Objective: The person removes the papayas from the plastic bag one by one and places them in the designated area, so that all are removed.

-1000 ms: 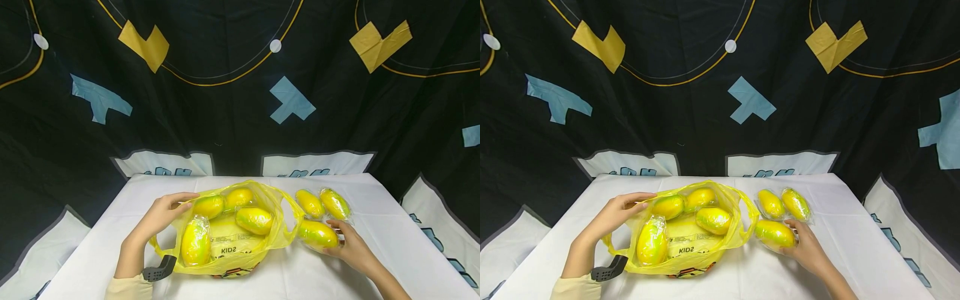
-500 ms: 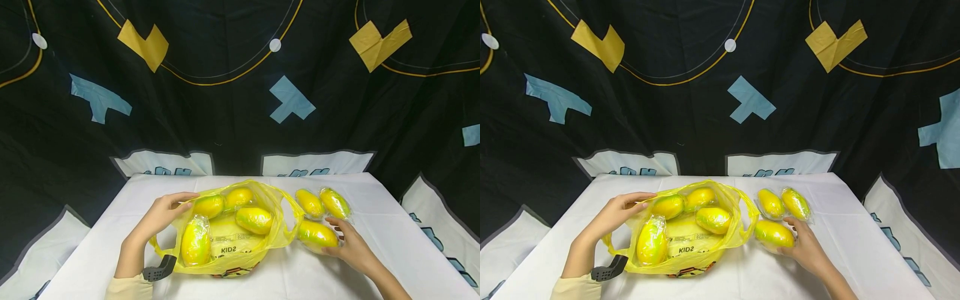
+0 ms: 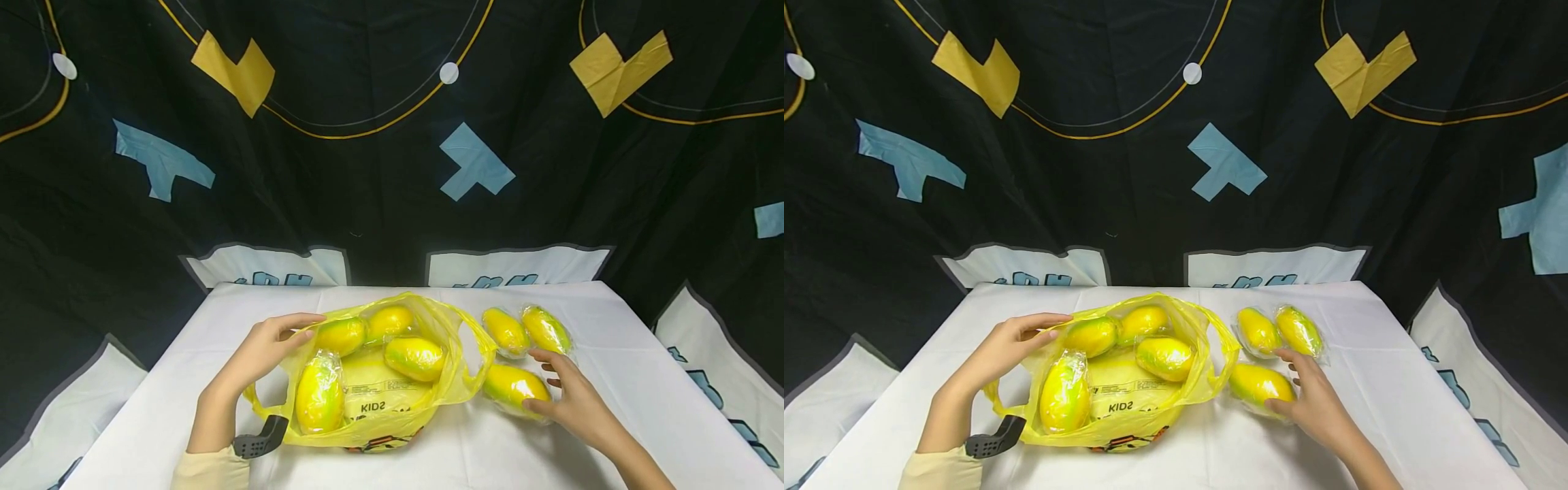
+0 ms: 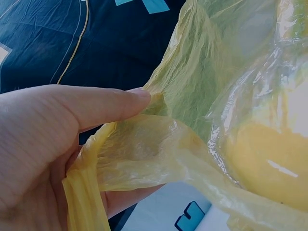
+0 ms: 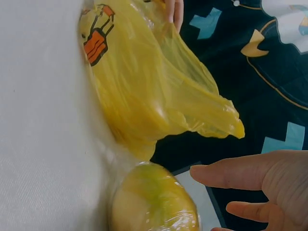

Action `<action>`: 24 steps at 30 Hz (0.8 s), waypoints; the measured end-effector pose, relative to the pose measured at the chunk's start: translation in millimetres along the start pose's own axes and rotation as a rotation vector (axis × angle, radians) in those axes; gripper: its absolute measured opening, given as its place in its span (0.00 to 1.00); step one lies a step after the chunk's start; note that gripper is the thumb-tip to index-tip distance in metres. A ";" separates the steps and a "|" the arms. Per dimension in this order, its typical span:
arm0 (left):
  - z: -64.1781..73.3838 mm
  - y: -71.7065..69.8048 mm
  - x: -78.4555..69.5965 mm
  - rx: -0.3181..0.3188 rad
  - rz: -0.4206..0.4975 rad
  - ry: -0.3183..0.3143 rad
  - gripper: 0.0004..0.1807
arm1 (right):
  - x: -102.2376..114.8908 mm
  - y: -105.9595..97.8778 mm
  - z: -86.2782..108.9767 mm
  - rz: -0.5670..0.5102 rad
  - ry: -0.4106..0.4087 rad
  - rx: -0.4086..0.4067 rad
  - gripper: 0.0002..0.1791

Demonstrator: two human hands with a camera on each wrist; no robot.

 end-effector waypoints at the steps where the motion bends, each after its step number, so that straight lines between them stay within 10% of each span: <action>1: -0.2 -0.1 -0.1 -0.001 -0.001 0.001 0.19 | 1.7 -0.3 0.2 -0.004 -0.002 0.000 0.42; 24: -0.9 0.3 -2.0 -0.012 -0.020 0.003 0.19 | 61.6 -5.3 4.1 -0.140 -0.153 -0.044 0.42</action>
Point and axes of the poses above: each hand's wrist, its own z-axis away from the middle knuckle, its own y-axis out of the palm, x = y × z, the point moved 5 cm from there along -z, towards the middle knuckle, and after that the axes turned 5 degrees about -x, right-handed, at the moved point
